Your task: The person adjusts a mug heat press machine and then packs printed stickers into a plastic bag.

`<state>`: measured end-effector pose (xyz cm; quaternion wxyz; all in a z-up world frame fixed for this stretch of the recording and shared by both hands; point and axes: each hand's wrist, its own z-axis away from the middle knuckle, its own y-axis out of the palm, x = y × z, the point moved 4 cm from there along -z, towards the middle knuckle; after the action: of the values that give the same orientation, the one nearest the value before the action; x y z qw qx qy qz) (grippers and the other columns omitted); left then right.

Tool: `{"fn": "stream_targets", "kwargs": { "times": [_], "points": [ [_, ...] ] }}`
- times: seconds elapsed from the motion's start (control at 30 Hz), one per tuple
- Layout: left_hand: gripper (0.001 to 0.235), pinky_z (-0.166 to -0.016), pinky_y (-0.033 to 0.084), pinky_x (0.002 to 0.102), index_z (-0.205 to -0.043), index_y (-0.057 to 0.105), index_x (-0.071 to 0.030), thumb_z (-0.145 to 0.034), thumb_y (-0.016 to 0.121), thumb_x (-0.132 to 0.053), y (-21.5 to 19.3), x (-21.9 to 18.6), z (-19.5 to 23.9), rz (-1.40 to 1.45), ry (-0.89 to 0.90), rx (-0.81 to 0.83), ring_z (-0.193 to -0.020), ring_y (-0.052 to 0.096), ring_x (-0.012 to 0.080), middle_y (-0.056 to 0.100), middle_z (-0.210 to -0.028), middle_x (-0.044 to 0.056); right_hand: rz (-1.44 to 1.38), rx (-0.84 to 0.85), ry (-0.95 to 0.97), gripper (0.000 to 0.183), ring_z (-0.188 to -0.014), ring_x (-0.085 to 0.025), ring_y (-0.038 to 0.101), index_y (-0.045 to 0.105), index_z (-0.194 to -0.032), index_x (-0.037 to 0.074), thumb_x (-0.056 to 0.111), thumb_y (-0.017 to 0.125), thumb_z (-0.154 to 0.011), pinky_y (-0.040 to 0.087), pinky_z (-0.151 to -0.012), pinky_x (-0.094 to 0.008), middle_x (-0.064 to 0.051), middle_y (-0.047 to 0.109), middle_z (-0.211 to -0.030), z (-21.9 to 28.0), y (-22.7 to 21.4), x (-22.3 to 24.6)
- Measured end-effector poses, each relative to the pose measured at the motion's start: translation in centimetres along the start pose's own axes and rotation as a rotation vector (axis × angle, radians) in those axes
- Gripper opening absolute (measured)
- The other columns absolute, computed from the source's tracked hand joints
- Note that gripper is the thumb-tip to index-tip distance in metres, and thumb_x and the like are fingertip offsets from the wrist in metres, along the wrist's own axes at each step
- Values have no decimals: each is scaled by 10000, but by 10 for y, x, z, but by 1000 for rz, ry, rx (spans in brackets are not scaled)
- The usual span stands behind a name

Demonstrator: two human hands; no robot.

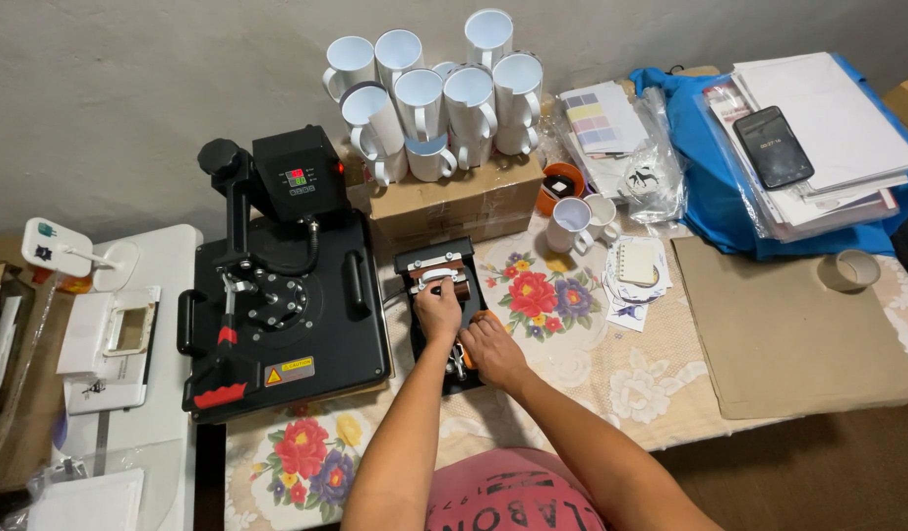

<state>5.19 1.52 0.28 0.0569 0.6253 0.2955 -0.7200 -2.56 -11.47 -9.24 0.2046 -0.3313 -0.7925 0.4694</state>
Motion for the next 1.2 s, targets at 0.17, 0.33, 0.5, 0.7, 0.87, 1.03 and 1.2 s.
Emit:
{"fn": "stream_targets", "kwargs": {
  "times": [0.17,0.33,0.5,0.7,0.87,1.03,1.2],
  "points": [
    [394,-663,535,423,-657,760,-95,-945,709,-358,2,5,-3,-1,-5,-4,-669,663,293,650,-588,116,-26,-5,3,473,-1010,-362,636,622,-1232,41,90,678,-765,475,-1175,-493,-139,567,-940,-2,-6,0],
    [385,-680,544,438,-675,773,-89,-946,710,-356,1,3,-1,-12,-2,-8,-695,687,322,671,-617,141,-27,8,15,482,-1018,-346,644,628,-1239,43,112,681,-764,474,-1190,-487,-127,586,-948,-1,-4,0],
    [400,-624,520,371,-618,719,-132,-962,700,-336,-1,2,-2,9,-4,1,-620,640,225,623,-547,35,-21,18,18,543,-1053,-357,644,622,-1258,57,113,696,-723,447,-1229,-490,-136,588,-971,2,6,-2],
    [414,-718,556,465,-727,783,-52,-966,726,-385,1,18,-9,-26,12,9,-774,733,375,713,-680,182,-94,92,39,705,-1188,-297,666,645,-1356,105,291,792,-692,405,-1309,-465,-100,658,-1126,-3,-20,-4],
    [392,-769,560,447,-750,798,-67,-971,743,-385,0,28,-8,-46,33,-5,-834,755,367,748,-724,168,-542,169,240,1205,-1524,-421,529,533,-1608,67,708,965,-684,327,-1377,-571,-203,608,-1534,-9,-102,-49],
    [374,-786,555,476,-773,802,-37,-983,737,-340,-5,32,-11,-72,48,-48,-851,758,394,744,-740,188,-531,-297,690,732,-1261,-366,730,695,-1404,50,470,993,-884,568,-1162,-484,-134,751,-1272,39,-112,-195],
    [389,-749,515,437,-721,735,-1,-1008,745,-262,-15,25,4,-76,78,-97,-745,634,271,647,-664,199,-586,-258,1482,615,-1131,-249,782,681,-1385,141,478,960,-952,656,-971,-407,-38,776,-1236,125,-82,-364]
  ]
}}
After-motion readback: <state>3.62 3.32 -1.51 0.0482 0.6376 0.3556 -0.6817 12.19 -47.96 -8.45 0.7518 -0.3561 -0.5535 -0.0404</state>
